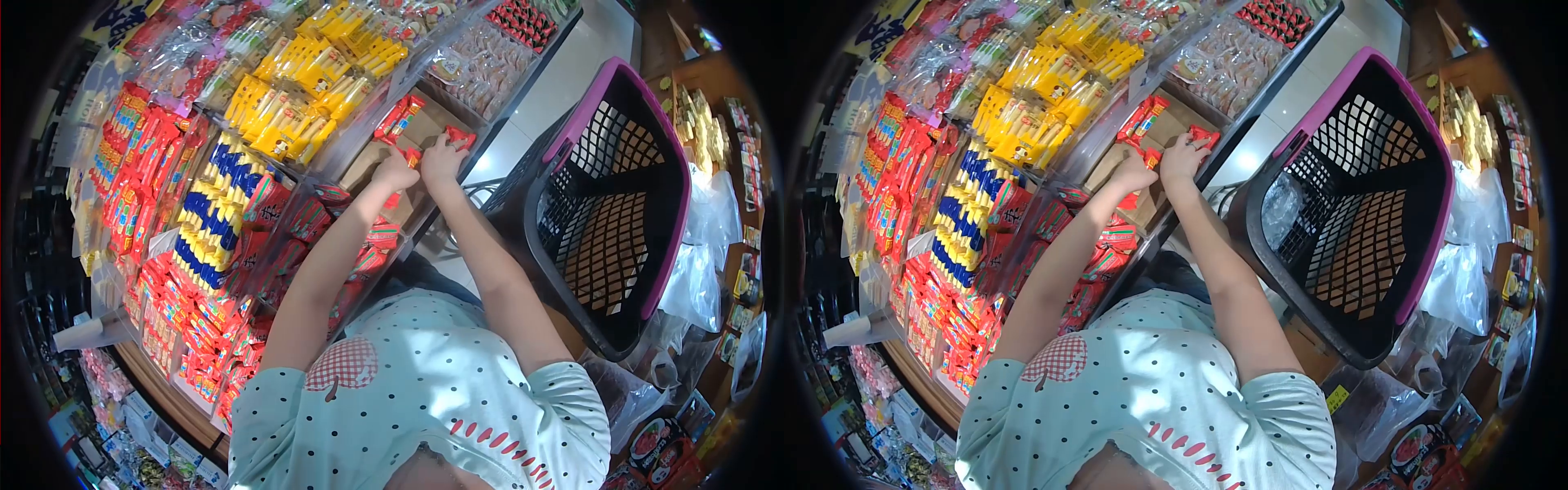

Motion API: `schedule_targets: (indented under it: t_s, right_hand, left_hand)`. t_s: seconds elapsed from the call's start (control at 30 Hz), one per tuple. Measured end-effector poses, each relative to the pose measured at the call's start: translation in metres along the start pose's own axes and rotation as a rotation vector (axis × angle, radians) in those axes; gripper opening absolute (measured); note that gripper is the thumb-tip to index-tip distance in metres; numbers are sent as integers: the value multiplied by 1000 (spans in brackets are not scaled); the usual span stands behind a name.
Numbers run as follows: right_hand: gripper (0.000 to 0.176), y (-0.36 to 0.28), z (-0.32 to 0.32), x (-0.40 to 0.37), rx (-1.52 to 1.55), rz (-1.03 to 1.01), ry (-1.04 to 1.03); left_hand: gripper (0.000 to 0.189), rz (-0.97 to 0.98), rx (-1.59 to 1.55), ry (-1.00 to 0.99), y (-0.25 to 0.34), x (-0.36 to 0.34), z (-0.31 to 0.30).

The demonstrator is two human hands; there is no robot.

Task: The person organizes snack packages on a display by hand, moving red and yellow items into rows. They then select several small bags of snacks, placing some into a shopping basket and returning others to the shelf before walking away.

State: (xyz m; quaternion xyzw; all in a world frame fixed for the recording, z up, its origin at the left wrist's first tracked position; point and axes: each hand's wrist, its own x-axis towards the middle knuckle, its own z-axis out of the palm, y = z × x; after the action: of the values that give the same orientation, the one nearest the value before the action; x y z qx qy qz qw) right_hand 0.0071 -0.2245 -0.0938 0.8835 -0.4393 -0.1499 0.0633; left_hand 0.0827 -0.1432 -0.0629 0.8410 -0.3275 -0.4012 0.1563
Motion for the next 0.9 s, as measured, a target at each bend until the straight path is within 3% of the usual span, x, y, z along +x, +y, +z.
schedule_targets:
  t_s: [0.1, 0.13, 0.2, 0.23, 0.3, 0.5, 0.9]
  right_hand:
    - [39, -1, -2, 4, -101, -27, -67]
    - [39, 0, -6, 2, -106, -31, -62]
    - [41, 2, -13, -1, -109, -51, -136]
    - [41, 0, -15, -3, -109, -54, -129]
    - [41, -2, -14, -5, -91, -23, -124]
    - [41, -4, -5, -7, -101, 10, -37]
    - [37, 10, 10, -2, -97, -14, 102]
  left_hand:
    - [90, 67, -478, 114, -4, 0, -10]
    - [90, 68, -484, 119, -7, 0, -7]
    - [44, 86, -653, 220, -11, -4, -3]
    - [44, 88, -654, 227, -13, -6, -2]
    - [25, 86, -925, 10, -16, -11, -1]
    - [22, -7, -1248, -56, -15, -16, 8]
    - [18, -121, -1285, -138, -18, 0, 22]
